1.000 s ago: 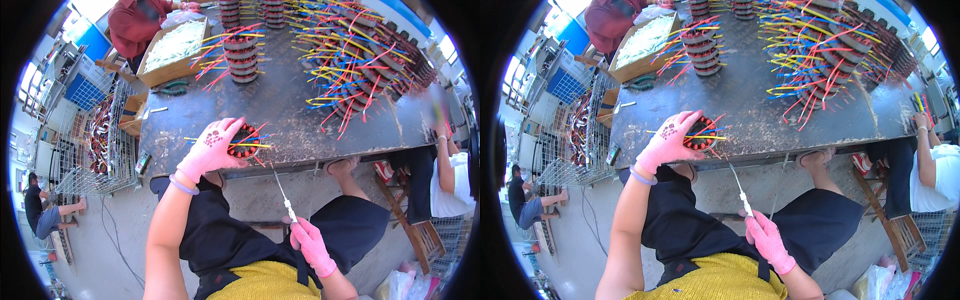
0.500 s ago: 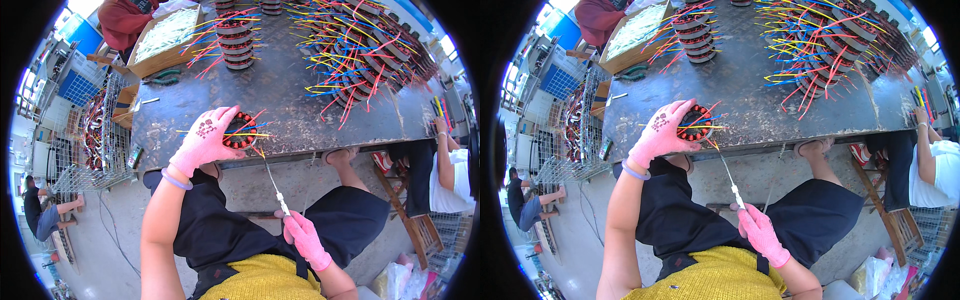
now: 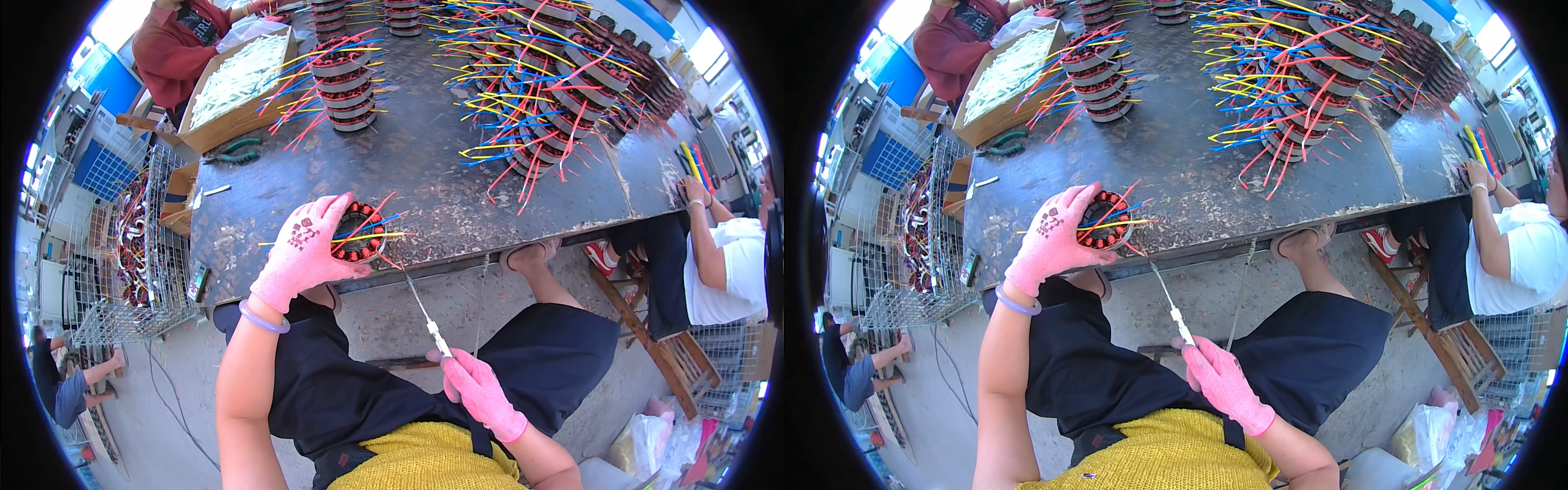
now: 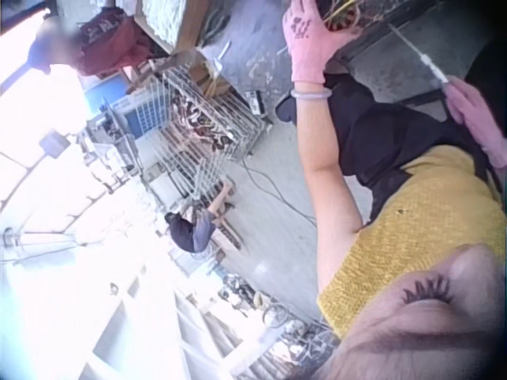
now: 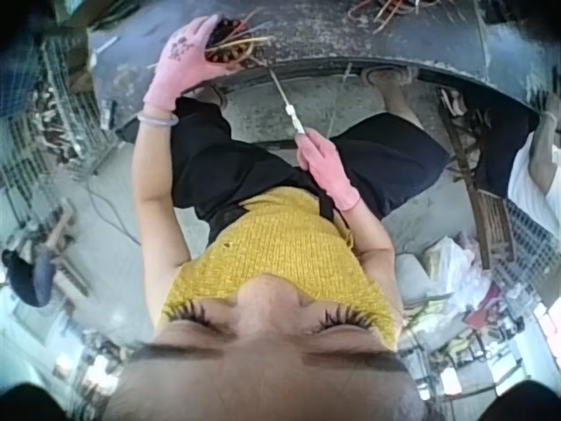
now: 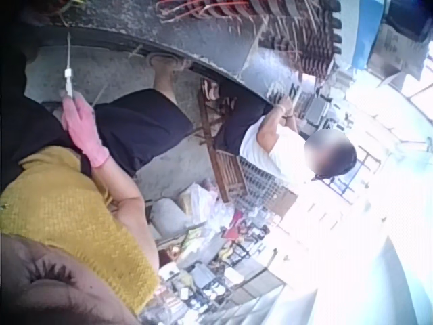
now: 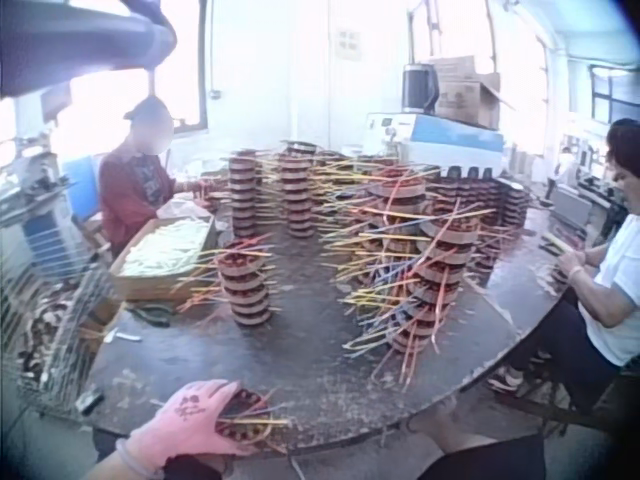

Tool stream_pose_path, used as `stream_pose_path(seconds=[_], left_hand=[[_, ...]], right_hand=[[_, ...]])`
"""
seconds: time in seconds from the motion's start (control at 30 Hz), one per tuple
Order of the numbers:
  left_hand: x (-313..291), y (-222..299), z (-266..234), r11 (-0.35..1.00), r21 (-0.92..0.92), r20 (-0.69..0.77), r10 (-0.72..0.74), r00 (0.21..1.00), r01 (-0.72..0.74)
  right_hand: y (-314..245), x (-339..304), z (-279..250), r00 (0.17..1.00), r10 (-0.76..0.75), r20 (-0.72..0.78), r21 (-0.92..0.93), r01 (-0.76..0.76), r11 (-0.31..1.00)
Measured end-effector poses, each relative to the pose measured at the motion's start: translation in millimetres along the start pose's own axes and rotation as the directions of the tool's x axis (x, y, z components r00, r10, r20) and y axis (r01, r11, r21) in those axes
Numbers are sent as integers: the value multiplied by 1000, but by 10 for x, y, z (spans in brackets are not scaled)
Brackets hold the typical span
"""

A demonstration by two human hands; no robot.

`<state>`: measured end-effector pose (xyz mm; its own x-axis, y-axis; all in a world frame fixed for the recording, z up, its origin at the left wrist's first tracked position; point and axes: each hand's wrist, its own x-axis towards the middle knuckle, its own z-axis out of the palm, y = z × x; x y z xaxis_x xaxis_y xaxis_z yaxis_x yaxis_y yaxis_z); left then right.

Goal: The person uses a handheld torch to melt and trim wires on circular electrical components at a large workbench.

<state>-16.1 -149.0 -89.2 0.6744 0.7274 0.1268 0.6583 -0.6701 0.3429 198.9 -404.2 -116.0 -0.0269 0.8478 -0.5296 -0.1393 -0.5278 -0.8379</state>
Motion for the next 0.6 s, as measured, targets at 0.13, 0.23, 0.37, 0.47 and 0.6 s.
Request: stream_pose_path(seconds=[0.13, 0.23, 0.37, 0.47, 0.6], left_hand=[[5, 20, -12, 1000, -3, 13, -2, 1000, 2], [-15, -16, -3, 1000, 4, 2, 4, 1000, -4], [-1, -26, -7, 1000, -23, 10, 15, 1000, -15], [6, -10, -10, 1000, -8, 19, 8, 1000, -8], [13, 35, -9, 1000, 1, 16, -17, 1000, 17]], right_hand=[[16, 1, 1, 1000, 1, 9, 34, -1, 999], [-38, -11, 43, 999, 33, 13, 74, -34, 997], [-83, -16, 70, 999, 50, 5, 51, -50, 997], [-58, -14, 68, 999, 38, -4, 29, -38, 999], [-22, -15, 30, 1000, 9, 4, -2, -9, 1000]])
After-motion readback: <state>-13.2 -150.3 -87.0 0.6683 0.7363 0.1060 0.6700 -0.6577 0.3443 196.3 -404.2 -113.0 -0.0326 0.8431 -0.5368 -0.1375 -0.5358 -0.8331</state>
